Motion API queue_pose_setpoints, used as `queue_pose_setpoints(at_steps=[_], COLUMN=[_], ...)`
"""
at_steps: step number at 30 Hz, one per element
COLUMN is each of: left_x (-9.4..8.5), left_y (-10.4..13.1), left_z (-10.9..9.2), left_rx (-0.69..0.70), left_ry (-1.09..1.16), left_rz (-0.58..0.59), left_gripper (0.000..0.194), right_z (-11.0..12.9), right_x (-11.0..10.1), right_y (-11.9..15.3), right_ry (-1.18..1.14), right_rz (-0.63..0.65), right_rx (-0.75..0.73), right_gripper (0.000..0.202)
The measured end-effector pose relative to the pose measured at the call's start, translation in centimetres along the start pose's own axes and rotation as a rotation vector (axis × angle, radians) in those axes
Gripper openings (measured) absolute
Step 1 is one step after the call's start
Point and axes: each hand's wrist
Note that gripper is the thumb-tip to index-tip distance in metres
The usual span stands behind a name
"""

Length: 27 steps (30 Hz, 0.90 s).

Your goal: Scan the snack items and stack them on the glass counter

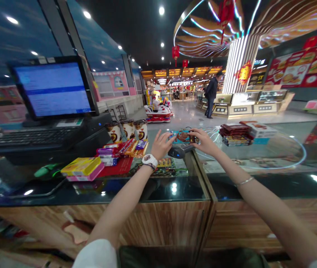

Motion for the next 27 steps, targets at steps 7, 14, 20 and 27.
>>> queue_pose_setpoints(at_steps=[7,14,20,27], left_x=[-0.1,-0.3,-0.7,-0.2], left_y=[1.4,1.4,1.6,1.4], left_z=[1.3,1.1,1.2,1.2], left_rx=[-0.007,-0.043,-0.088,-0.139], left_ry=[-0.012,-0.002,0.025,0.036], left_rz=[-0.077,-0.116,-0.114,-0.169], left_gripper=[0.037,0.035,0.037,0.027], right_z=[1.6,2.5,2.9,3.2], right_x=[0.2,0.1,0.2,0.2], right_y=[-0.1,0.1,0.1,0.1], right_ry=[0.068,0.094,0.116,0.169], right_rz=[0.019,-0.001,0.033,-0.043], right_rx=[-0.036,-0.011,-0.03,-0.002], right_gripper=[0.044,0.044,0.038,0.03])
Point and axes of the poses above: each hand's wrist, its own y-axis away from the middle knuckle, its own x-axis out of the palm, z = x × y, and after that the axes turned 7 degrees about -x, right-handed
